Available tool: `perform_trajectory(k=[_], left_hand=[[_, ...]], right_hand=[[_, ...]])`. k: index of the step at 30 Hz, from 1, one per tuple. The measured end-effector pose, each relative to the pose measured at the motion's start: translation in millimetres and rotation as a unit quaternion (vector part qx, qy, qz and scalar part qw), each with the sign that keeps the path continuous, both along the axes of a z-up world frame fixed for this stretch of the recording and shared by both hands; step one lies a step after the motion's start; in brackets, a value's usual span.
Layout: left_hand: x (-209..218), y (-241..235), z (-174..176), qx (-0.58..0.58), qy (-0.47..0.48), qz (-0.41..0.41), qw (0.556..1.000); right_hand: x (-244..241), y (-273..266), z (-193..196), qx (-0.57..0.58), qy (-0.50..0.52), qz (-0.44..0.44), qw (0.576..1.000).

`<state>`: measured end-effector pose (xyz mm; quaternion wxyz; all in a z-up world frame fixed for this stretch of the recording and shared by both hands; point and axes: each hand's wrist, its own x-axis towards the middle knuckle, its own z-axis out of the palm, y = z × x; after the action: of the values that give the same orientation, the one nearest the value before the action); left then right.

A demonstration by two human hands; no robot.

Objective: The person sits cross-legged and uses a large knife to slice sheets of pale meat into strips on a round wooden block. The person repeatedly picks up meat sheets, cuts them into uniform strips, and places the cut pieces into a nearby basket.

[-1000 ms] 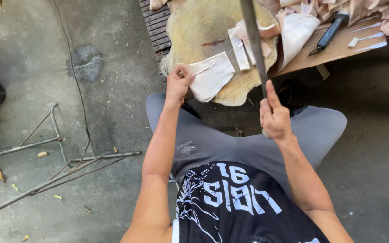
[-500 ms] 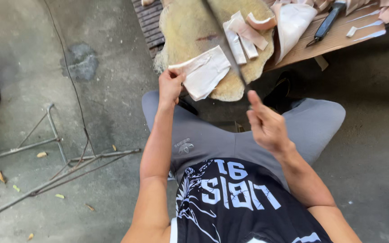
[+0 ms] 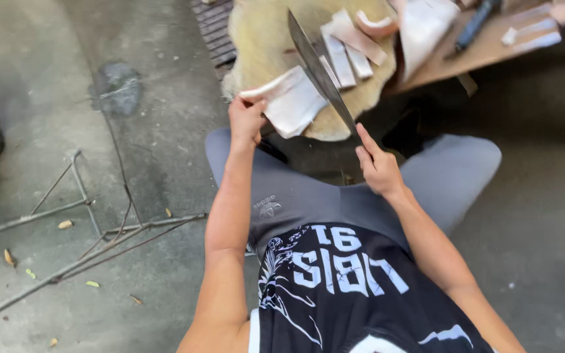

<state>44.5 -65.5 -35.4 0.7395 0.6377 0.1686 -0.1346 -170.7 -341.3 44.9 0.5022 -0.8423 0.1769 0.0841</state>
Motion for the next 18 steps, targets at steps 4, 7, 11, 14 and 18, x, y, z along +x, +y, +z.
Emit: perform_trajectory(k=[4, 7, 11, 14, 18], left_hand=[[3, -6, -7, -0.015, 0.007, 0.029, 0.999], [7, -6, -15, -0.002, -0.041, -0.023, 0.999], [8, -11, -11, 0.020, 0.031, -0.040, 0.999], [19, -19, 2, -0.012, 0.026, -0.039, 0.999], [17, -15, 7, -0.023, 0.046, -0.038, 0.998]], right_hand=[[9, 3, 24, 0.035, -0.040, -0.041, 0.998], [3, 7, 50, -0.012, -0.152, -0.001, 0.988], [-20, 4, 93, 0.007, -0.299, 0.052, 0.953], [-18, -2, 86, -0.048, -0.428, 0.109, 0.896], [4, 26, 16, -0.160, -0.276, 0.119, 0.940]])
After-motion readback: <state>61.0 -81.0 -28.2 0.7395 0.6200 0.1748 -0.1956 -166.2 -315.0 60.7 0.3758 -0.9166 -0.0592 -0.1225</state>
